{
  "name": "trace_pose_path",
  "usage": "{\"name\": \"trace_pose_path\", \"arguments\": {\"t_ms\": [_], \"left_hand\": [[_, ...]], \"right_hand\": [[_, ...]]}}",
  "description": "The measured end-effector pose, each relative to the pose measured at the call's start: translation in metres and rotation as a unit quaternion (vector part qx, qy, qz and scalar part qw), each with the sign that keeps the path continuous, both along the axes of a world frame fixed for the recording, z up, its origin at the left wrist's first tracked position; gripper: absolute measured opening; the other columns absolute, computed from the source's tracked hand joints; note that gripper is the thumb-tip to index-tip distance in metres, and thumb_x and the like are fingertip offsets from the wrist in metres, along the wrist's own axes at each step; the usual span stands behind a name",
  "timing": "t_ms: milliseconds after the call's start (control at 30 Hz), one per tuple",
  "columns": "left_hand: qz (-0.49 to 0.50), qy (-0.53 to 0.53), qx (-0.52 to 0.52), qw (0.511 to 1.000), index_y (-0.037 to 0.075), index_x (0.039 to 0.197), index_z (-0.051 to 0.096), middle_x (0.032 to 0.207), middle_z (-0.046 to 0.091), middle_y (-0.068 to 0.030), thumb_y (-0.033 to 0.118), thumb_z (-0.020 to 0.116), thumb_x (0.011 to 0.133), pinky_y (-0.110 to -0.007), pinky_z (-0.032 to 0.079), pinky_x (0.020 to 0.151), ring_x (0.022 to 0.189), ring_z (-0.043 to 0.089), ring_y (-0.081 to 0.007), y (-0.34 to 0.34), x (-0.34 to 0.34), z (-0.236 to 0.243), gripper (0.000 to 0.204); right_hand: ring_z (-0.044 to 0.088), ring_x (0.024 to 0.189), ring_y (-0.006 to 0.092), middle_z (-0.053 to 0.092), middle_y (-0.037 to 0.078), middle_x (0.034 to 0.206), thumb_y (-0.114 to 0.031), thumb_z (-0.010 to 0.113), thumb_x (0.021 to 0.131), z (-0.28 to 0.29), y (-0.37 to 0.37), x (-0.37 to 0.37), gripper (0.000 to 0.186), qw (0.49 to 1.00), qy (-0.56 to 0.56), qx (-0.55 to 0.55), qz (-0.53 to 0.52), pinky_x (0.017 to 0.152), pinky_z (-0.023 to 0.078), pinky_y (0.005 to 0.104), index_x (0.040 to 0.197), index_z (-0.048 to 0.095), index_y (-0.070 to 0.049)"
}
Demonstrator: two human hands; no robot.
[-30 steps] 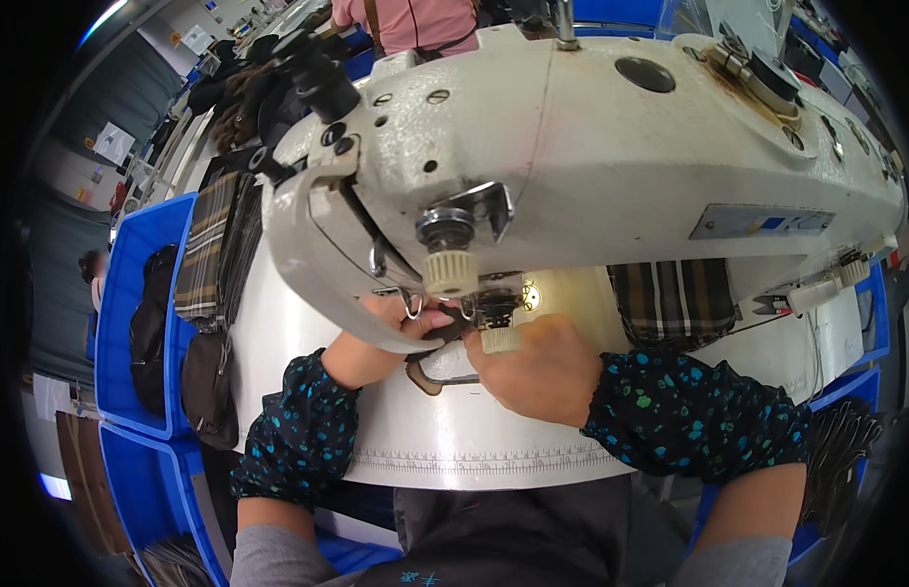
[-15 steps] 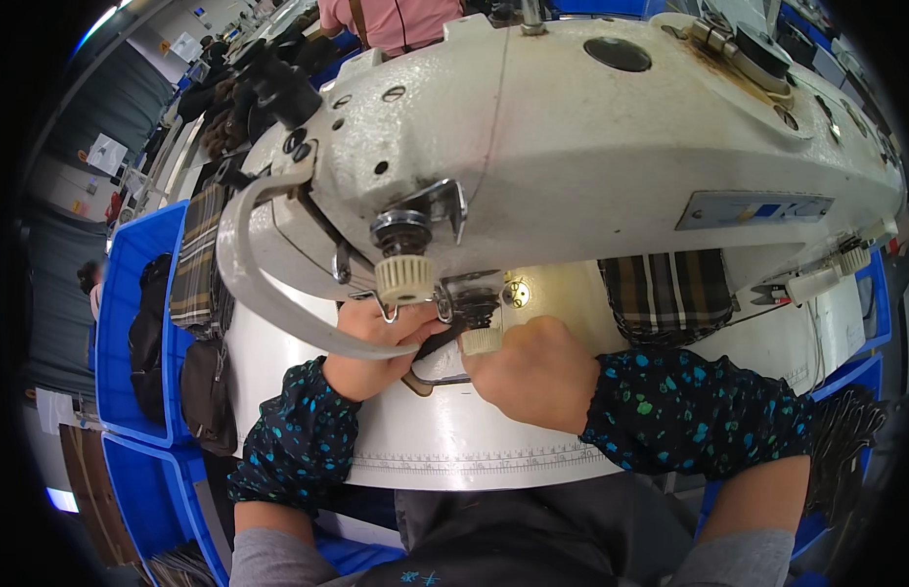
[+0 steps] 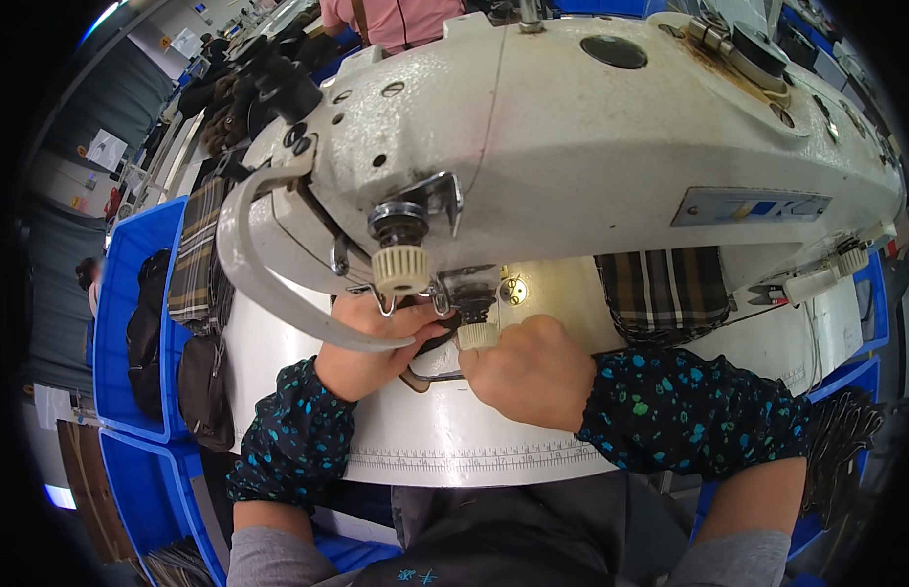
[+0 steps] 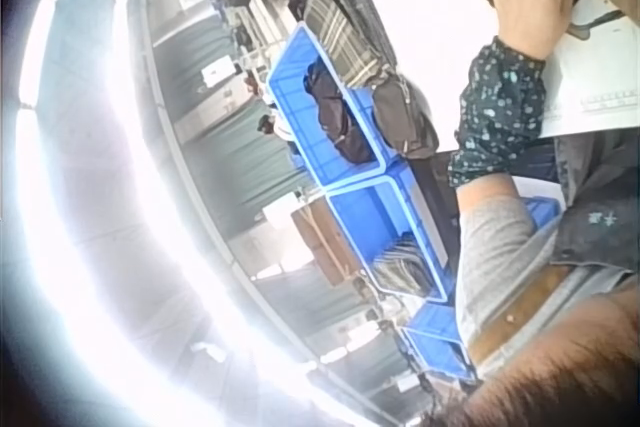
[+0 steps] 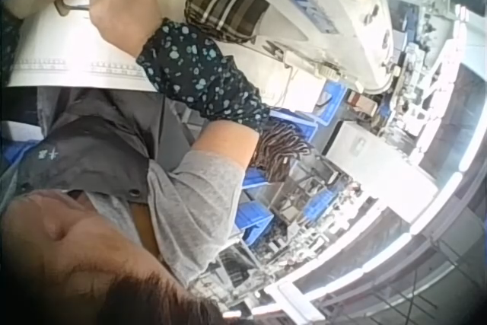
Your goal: Sewing fabric pieces to construct a plaid pouch using an industrial sewing machine.
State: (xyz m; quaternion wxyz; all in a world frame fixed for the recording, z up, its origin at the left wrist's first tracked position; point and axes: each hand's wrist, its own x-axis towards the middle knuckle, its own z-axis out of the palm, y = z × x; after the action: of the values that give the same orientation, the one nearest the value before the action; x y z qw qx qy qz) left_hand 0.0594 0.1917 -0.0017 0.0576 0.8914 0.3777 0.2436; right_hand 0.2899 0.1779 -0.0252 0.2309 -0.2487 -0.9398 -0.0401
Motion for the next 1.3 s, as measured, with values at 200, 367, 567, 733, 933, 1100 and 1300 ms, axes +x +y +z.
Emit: {"name": "trace_pose_path", "arguments": {"t_ms": [200, 367, 567, 733, 933, 1100, 1300], "left_hand": [[0.007, 0.002, 0.036, 0.999, 0.009, 0.093, 0.078, 0.089, 0.073, -0.0061, 0.011, 0.081, 0.074, -0.036, 0.057, 0.064, 0.073, 0.071, -0.0246, -0.002, 0.002, 0.001, 0.02], [0.02, -0.002, -0.03, 0.999, 0.011, 0.092, 0.078, 0.094, 0.074, 0.0003, 0.012, 0.078, 0.074, -0.036, 0.05, 0.082, 0.087, 0.067, -0.023, -0.001, 0.001, 0.002, 0.018], [0.047, 0.008, -0.015, 0.999, 0.01, 0.091, 0.077, 0.087, 0.073, -0.0099, 0.01, 0.079, 0.074, -0.037, 0.056, 0.061, 0.072, 0.071, -0.0268, 0.002, 0.004, 0.007, 0.017], [0.101, 0.012, -0.011, 0.995, 0.012, 0.091, 0.08, 0.087, 0.072, -0.008, 0.013, 0.08, 0.071, -0.04, 0.054, 0.072, 0.083, 0.067, -0.032, 0.003, 0.006, 0.002, 0.02], [0.112, 0.02, -0.001, 0.994, 0.014, 0.091, 0.08, 0.083, 0.071, -0.0086, 0.015, 0.079, 0.072, -0.04, 0.054, 0.068, 0.078, 0.067, -0.0324, 0.006, 0.006, -0.001, 0.019], [0.132, 0.033, 0.007, 0.991, 0.013, 0.09, 0.08, 0.081, 0.071, -0.0078, 0.015, 0.079, 0.073, -0.039, 0.054, 0.066, 0.074, 0.066, -0.0316, 0.003, 0.01, 0.003, 0.017], [0.129, 0.018, 0.006, 0.991, 0.012, 0.087, 0.08, 0.078, 0.07, -0.0081, 0.016, 0.078, 0.074, -0.04, 0.053, 0.063, 0.071, 0.066, -0.0316, 0.004, 0.009, 0.003, 0.014]], "right_hand": [[0.062, 0.052, 0.0228, 0.058, 0.005, 0.059, -0.012, 0.064, 0.076, -0.048, 0.011, -0.001, 0.028, 0.997, 0.073, 0.009, -0.011, 0.047, 0.049, 0.0376, 0.101, 0.071, -0.003], [0.062, 0.051, 0.024, 0.058, 0.006, 0.059, -0.012, 0.063, 0.078, -0.033, 0.009, 0.002, 0.034, 1.0, 0.005, -0.027, 0.007, 0.046, 0.049, 0.0383, 0.11, 0.07, -0.003], [0.064, 0.058, 0.0261, 0.061, 0.009, 0.064, -0.016, 0.067, 0.077, -0.017, 0.007, 0.001, 0.025, 0.999, 0.004, 0.008, -0.038, 0.051, 0.05, 0.0392, 0.098, 0.073, -0.006], [0.066, 0.062, 0.0278, 0.062, 0.011, 0.068, -0.018, 0.068, 0.076, -0.033, 0.012, -0.001, 0.01, 0.988, 0.104, -0.115, -0.003, 0.055, 0.051, 0.0408, 0.072, 0.069, -0.008], [0.065, 0.062, 0.0284, 0.061, 0.011, 0.068, -0.018, 0.068, 0.077, -0.026, 0.013, -0.001, 0.015, 0.993, 0.083, -0.086, -0.01, 0.053, 0.051, 0.0411, 0.066, 0.066, -0.008], [0.063, 0.058, 0.0268, 0.058, 0.009, 0.066, -0.017, 0.068, 0.078, -0.029, 0.016, -0.001, 0.01, 0.997, 0.04, -0.06, -0.006, 0.051, 0.05, 0.0392, 0.078, 0.071, -0.008], [0.06, 0.054, 0.0237, 0.055, 0.005, 0.062, -0.013, 0.066, 0.078, -0.037, 0.013, -0.006, 0.031, 0.99, 0.106, -0.079, -0.044, 0.048, 0.048, 0.0369, 0.108, 0.072, -0.009]]}}
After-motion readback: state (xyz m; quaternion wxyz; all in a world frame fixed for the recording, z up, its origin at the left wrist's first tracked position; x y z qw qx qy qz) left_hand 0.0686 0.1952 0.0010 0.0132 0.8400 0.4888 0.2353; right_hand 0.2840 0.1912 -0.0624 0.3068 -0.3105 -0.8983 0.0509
